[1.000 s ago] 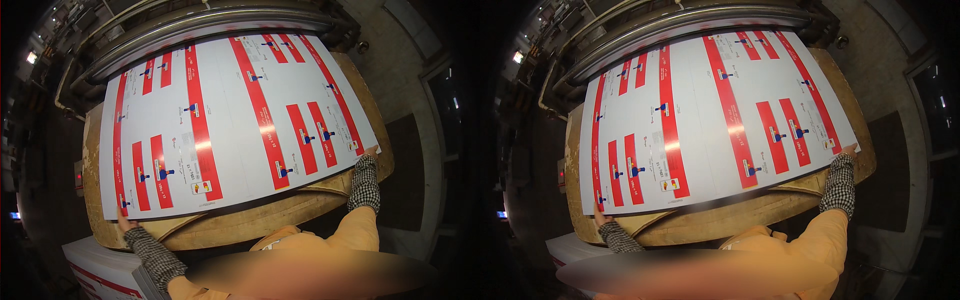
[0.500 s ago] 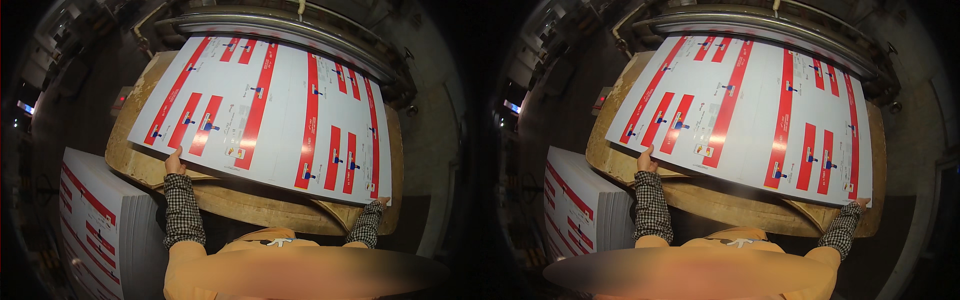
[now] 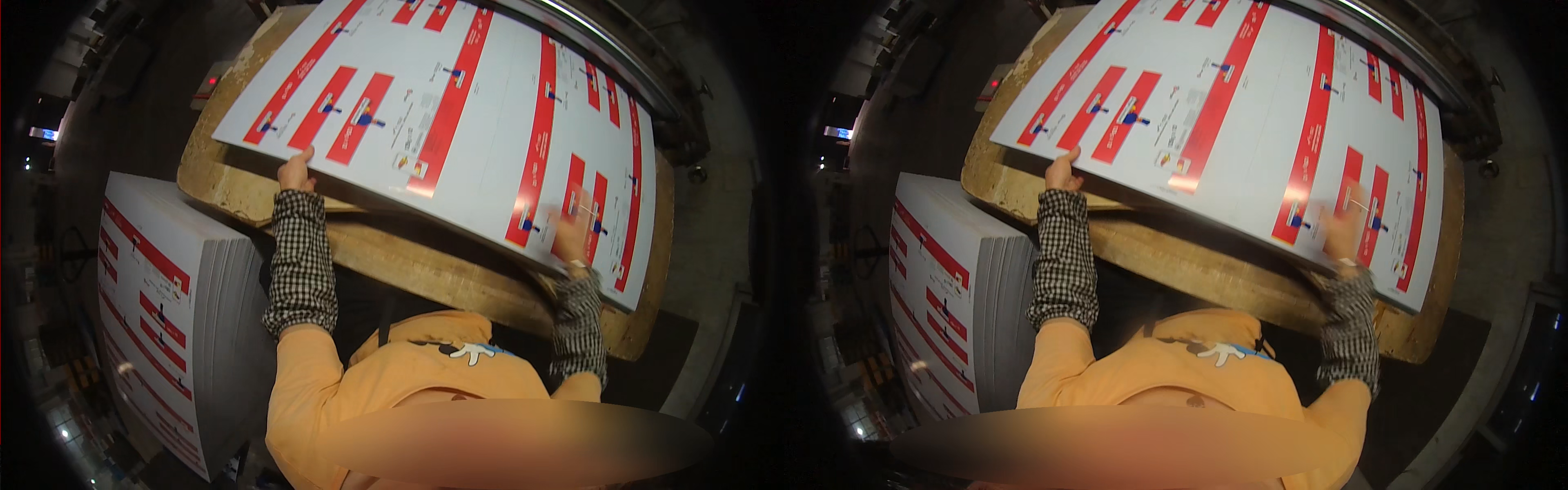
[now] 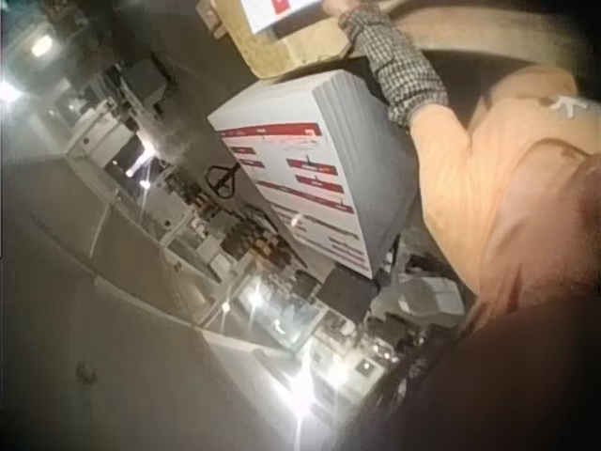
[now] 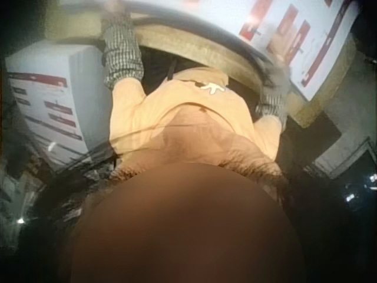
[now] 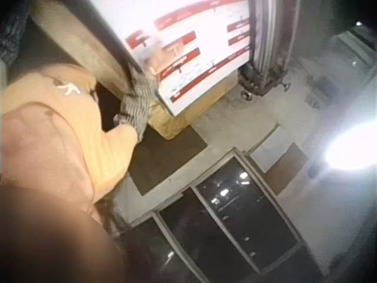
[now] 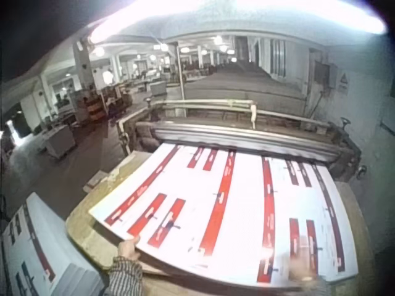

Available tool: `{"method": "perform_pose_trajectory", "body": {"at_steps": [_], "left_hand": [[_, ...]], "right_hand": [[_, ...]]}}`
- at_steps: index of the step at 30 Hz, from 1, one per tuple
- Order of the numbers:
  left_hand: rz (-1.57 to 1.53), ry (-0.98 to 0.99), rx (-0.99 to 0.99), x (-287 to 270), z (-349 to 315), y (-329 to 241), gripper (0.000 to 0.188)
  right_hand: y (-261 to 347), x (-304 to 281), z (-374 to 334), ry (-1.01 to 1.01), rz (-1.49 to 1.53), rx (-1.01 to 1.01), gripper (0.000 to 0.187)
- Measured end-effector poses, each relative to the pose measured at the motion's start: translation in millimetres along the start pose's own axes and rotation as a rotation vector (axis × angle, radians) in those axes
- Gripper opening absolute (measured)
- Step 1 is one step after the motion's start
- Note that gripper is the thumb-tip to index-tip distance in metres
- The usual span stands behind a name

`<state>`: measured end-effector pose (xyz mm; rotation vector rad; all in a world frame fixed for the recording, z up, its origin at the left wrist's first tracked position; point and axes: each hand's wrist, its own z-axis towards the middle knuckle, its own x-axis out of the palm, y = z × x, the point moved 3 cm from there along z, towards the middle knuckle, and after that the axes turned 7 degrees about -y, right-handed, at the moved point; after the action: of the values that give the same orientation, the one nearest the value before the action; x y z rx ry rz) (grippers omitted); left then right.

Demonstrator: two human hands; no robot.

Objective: Operating a large rolling or laminating machine in a paper/cardboard mill environment.

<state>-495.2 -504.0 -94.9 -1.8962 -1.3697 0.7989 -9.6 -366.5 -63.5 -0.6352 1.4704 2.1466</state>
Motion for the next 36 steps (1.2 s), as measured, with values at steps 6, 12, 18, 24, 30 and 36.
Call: {"method": "perform_pose_trajectory", "body": {"at_steps": [6, 12, 18, 24, 30, 36], "left_hand": [[0.029, 0.018, 0.017, 14.0, -23.9, -11.2, 0.058], [0.037, -0.105, 0.019, 9.7, -24.3, -14.9, 0.053], [-0.36, 0.656, -0.133, 23.5, -43.0, 82.8, 0.041], [-0.258, 0.839, -0.344, 59.5, -149.7, 155.9, 0.024], [-0.22, 0.826, -0.245, 54.0, -136.5, 169.8, 0.021], [-0.276, 0.707, -0.238, 66.1, -145.5, 168.0, 0.02]], "right_hand": [[135.5, 132.6, -54.7, 0.643, -0.479, -0.528, 0.1], [135.4, 142.9, -48.2, 0.537, -0.716, -0.561, 0.08], [123.2, 157.0, -44.7, 0.552, -0.753, -0.623, 0.066], [129.3, 142.8, -48.4, 0.491, -0.673, -0.633, 0.063], [107.1, 137.8, -29.0, 0.787, -0.373, -0.647, 0.034], [138.2, 98.1, 5.2, 0.719, -0.25, -0.548, 0.009]]}}
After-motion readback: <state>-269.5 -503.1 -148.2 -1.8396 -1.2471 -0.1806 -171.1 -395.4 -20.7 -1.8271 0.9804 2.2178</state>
